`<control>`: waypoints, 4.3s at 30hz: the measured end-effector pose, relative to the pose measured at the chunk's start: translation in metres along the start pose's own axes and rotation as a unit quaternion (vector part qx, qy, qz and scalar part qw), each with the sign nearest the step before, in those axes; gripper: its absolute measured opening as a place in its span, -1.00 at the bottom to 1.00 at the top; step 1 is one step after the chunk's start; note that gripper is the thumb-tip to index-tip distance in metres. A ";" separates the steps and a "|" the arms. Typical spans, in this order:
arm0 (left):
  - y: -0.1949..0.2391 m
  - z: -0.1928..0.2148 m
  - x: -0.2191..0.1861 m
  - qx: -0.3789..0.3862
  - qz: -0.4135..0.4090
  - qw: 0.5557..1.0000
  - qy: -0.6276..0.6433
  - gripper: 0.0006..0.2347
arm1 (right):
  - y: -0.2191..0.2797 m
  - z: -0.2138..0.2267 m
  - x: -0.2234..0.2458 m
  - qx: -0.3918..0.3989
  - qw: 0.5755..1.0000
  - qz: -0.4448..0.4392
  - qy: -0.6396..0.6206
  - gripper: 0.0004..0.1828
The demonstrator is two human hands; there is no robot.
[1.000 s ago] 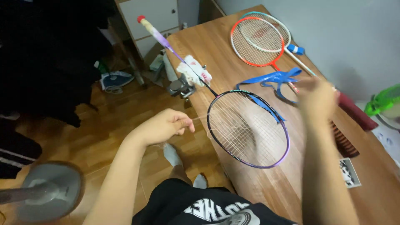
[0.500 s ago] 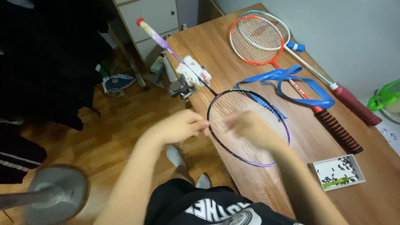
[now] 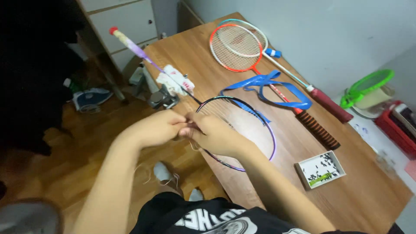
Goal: The person strings a badminton racket by hand, threading white string through the frame holes and pulling it tight. They use a blue plastic tool to guide the string and a green tool to pull it through the frame. The racket is clamped to a wooden table during the process.
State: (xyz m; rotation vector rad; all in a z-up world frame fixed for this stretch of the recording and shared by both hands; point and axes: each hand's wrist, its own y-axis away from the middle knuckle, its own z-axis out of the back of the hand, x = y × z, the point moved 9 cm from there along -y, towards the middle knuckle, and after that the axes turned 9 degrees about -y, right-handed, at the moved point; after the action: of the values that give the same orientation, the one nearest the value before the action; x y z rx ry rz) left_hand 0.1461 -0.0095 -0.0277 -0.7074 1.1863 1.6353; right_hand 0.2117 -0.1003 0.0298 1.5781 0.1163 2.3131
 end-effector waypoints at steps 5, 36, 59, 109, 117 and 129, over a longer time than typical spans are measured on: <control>0.041 0.042 0.017 -0.063 0.083 0.993 -0.060 -0.69 | -0.013 0.107 -0.117 -0.243 0.967 0.049 0.049 -0.60; 0.054 0.030 0.078 -0.023 0.199 0.973 0.119 -0.70 | 0.148 0.241 -0.185 -0.651 0.739 -0.168 0.039 -0.70; 0.057 0.020 0.075 -0.010 0.218 0.970 0.107 -0.66 | 0.097 0.172 -0.163 -0.507 0.860 -0.057 0.021 -0.76; 0.117 0.069 -0.016 -0.310 -0.119 0.807 0.488 -0.70 | 0.061 -0.191 -0.027 0.294 0.932 0.206 -0.051 -0.79; 0.148 0.066 0.002 -0.376 -0.026 0.880 0.288 -0.73 | 0.046 0.032 -0.100 -0.174 0.974 0.137 -0.040 -0.50; 0.150 0.080 0.050 -0.388 0.069 0.887 0.239 -0.65 | 0.091 0.135 -0.178 -0.460 0.874 -0.132 0.080 -0.76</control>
State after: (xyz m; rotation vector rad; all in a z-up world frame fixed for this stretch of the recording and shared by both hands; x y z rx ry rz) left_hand -0.0046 0.0730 0.0141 -1.6371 0.8782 2.1458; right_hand 0.3728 -0.2594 -0.0543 0.8126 -0.6068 1.8131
